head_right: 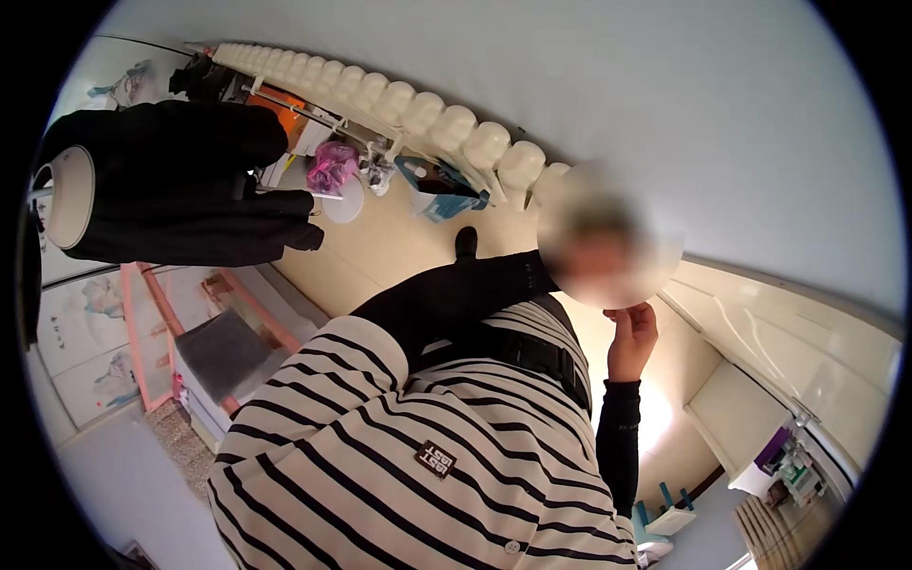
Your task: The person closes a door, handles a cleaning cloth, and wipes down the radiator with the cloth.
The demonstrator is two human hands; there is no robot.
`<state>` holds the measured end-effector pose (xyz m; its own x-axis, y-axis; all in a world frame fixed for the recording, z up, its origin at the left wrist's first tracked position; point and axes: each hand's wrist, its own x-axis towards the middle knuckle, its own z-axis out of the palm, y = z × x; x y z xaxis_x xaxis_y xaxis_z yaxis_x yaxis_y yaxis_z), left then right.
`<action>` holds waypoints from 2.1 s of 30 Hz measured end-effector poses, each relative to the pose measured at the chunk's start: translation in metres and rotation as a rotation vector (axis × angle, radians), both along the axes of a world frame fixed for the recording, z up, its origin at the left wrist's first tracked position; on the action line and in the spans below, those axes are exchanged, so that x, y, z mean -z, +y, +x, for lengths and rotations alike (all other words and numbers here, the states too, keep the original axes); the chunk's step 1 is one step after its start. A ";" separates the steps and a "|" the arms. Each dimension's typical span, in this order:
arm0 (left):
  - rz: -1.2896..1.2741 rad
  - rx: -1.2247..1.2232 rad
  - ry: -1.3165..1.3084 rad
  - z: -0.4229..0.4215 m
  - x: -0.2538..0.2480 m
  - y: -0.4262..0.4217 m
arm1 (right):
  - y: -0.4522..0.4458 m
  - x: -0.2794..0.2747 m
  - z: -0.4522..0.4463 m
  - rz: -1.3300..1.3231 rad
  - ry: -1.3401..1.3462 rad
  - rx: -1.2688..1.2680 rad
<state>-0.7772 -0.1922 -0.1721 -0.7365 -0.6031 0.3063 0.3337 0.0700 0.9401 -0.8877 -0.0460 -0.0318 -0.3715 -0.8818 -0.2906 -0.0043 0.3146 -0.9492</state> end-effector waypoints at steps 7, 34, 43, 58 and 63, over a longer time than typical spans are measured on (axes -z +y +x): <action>-0.819 -0.367 -0.491 -0.022 -0.049 -0.009 | 0.005 -0.001 -0.006 0.017 -0.073 0.068; -1.264 -0.208 -0.756 0.018 -0.122 -0.023 | 0.048 0.028 -0.031 -0.052 -0.199 0.377; -0.836 0.259 -0.760 0.047 -0.072 -0.005 | 0.032 0.029 -0.023 -0.049 -0.191 0.280; 1.050 -0.300 0.294 0.162 -0.230 -0.004 | -0.023 -0.018 0.003 -0.076 -0.290 -0.168; 1.123 -0.135 0.527 0.170 -0.249 0.020 | -0.076 -0.051 0.045 -0.158 -0.707 -0.473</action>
<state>-0.6068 -0.1717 0.0773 -0.5923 -0.7836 -0.1874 0.7406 -0.6211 0.2564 -0.8427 -0.1219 0.0190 0.2667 -0.9475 -0.1761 0.5065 0.2933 -0.8108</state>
